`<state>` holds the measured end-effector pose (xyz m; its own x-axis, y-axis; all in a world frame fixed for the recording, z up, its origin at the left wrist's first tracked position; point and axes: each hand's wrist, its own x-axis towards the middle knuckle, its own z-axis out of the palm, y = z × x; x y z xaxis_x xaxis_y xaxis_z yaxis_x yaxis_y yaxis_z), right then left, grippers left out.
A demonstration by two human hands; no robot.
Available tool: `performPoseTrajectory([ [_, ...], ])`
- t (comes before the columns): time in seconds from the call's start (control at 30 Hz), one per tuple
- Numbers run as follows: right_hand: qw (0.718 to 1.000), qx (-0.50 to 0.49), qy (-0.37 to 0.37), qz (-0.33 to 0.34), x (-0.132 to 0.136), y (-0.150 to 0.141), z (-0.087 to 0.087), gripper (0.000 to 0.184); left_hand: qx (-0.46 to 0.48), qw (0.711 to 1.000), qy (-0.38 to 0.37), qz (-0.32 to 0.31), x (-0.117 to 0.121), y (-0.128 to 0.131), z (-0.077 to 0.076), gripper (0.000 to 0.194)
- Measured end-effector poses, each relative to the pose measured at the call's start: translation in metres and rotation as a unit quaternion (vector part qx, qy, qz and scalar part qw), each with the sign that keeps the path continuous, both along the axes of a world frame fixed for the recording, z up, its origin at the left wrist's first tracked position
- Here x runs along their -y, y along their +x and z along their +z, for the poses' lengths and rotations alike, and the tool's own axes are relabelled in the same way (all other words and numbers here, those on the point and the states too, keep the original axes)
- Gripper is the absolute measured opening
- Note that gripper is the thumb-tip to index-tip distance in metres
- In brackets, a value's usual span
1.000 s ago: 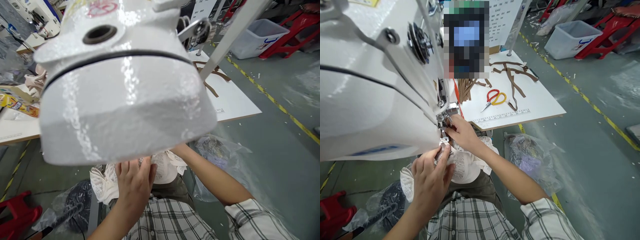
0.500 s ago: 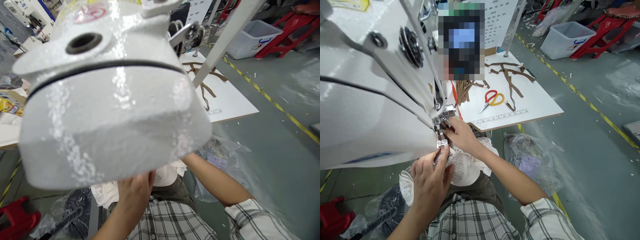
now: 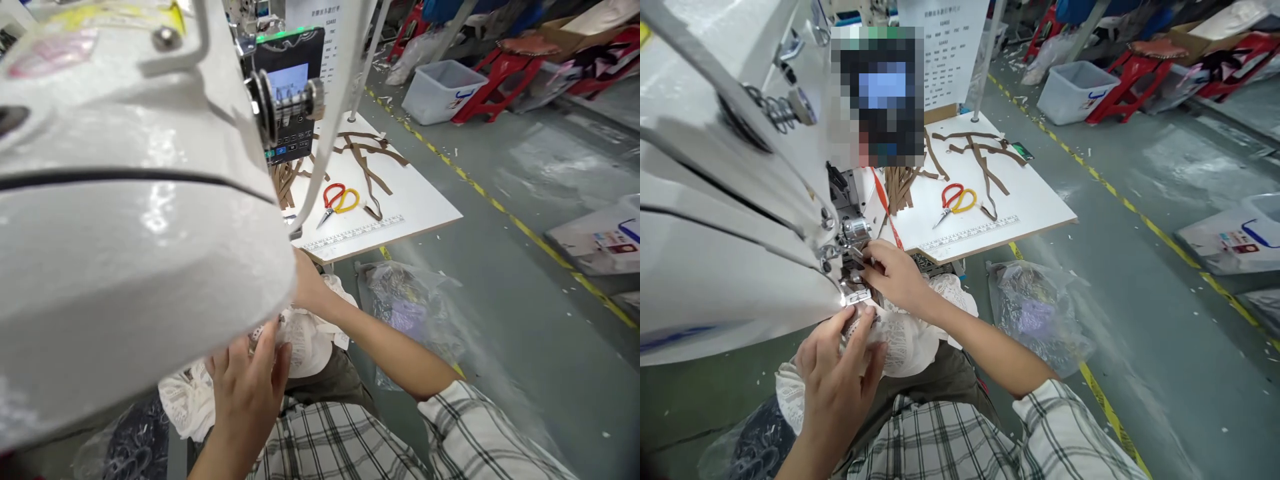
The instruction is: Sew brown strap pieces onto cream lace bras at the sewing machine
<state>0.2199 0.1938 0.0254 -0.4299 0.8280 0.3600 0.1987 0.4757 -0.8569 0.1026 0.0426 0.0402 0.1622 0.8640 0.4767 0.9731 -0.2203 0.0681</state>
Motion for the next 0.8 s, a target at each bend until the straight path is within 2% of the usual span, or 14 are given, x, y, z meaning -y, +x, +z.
performPoseTrajectory([
  [0.13,0.991,-0.11,-0.061,-0.036,0.012,0.004,-0.01,0.011,0.07,0.998,-0.001,-0.002,0.006,-0.011,-0.009,0.045],
  [0.23,0.979,-0.151,-0.123,-0.054,0.026,0.01,-0.017,0.017,0.179,0.982,-0.039,0.049,0.008,-0.023,-0.016,0.048],
  [0.3,0.971,-0.165,-0.166,-0.049,0.036,0.014,-0.021,0.018,0.289,0.948,-0.106,0.083,0.005,-0.03,-0.019,0.049],
  [0.37,0.966,-0.173,-0.19,-0.044,0.045,0.017,-0.023,0.019,0.396,0.894,-0.192,0.08,0.0,-0.033,-0.02,0.047],
  [0.43,0.966,-0.172,-0.187,-0.037,0.054,0.019,-0.023,0.021,0.457,0.851,-0.25,0.06,-0.006,-0.034,-0.02,0.043],
  [0.47,0.969,-0.167,-0.181,-0.032,0.058,0.019,-0.023,0.021,0.466,0.843,-0.264,0.054,-0.008,-0.034,-0.02,0.042],
  [0.67,0.98,-0.116,-0.159,-0.032,0.071,0.021,-0.019,0.027,0.446,0.851,-0.262,0.088,-0.006,-0.032,-0.02,0.043],
  [0.8,0.981,-0.081,-0.174,-0.04,0.073,0.022,-0.015,0.029,0.416,0.869,-0.254,0.085,-0.004,-0.031,-0.015,0.044],
])
